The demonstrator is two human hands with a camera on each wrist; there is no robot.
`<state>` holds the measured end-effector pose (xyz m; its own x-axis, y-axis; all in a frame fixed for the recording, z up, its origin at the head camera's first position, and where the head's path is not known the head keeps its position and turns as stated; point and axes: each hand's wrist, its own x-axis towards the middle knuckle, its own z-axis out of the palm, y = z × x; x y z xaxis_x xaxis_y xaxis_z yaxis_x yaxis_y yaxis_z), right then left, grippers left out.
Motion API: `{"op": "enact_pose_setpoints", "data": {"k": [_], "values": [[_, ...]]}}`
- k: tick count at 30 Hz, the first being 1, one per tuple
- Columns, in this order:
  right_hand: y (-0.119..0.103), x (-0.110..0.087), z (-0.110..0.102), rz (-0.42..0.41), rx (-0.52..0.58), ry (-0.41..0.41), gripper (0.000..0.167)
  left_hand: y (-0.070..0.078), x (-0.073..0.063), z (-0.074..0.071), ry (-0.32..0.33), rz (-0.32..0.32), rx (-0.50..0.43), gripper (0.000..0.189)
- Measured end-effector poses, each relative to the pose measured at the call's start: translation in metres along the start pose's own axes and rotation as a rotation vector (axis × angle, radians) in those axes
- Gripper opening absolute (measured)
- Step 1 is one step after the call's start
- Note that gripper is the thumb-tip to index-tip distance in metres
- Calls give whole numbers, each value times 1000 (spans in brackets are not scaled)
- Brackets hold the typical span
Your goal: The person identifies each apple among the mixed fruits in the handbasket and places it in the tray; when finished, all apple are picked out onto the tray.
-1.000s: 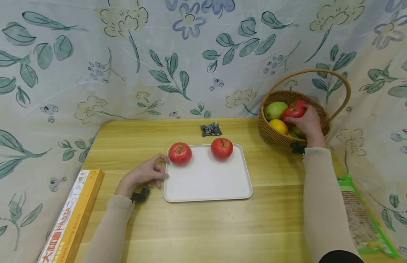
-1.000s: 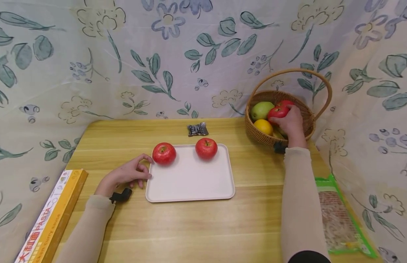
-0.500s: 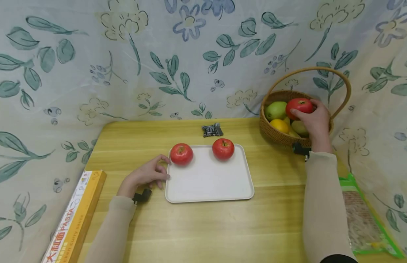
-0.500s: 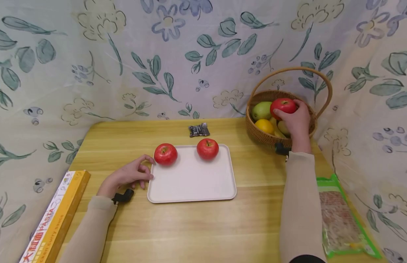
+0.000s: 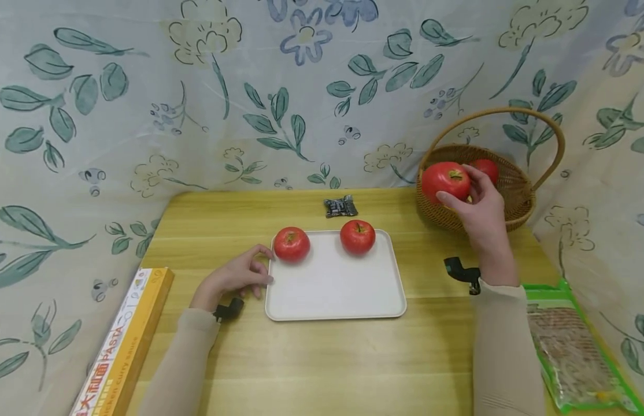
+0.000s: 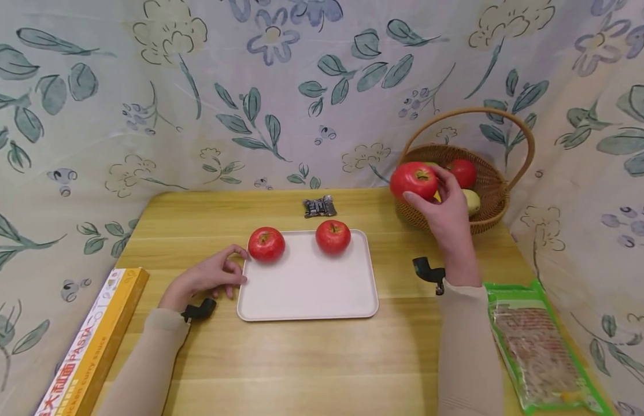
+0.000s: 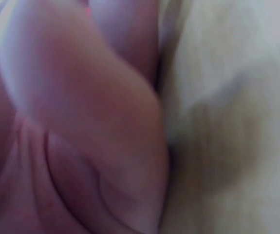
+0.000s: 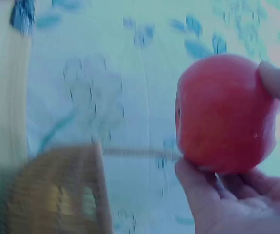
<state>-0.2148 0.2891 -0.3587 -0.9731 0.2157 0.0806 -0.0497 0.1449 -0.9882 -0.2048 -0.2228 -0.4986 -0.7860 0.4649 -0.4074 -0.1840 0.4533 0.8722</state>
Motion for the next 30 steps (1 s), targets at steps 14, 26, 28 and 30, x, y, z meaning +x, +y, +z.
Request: {"op": "enact_pose_setpoints", "data": {"k": [14,26,28,30], "values": [[18,-43,98,-80,-55,-435,81,0,1,0,1,0,5,63],[46,-85,168,-46,-76,-702,78,-1,1,0,0,-27,-5,62],[52,-90,176,-37,-87,-731,77,0,1,0,4,-33,2,62],[59,-95,183,-15,-103,-756,75,2,0,1,7,-35,11,61]]}}
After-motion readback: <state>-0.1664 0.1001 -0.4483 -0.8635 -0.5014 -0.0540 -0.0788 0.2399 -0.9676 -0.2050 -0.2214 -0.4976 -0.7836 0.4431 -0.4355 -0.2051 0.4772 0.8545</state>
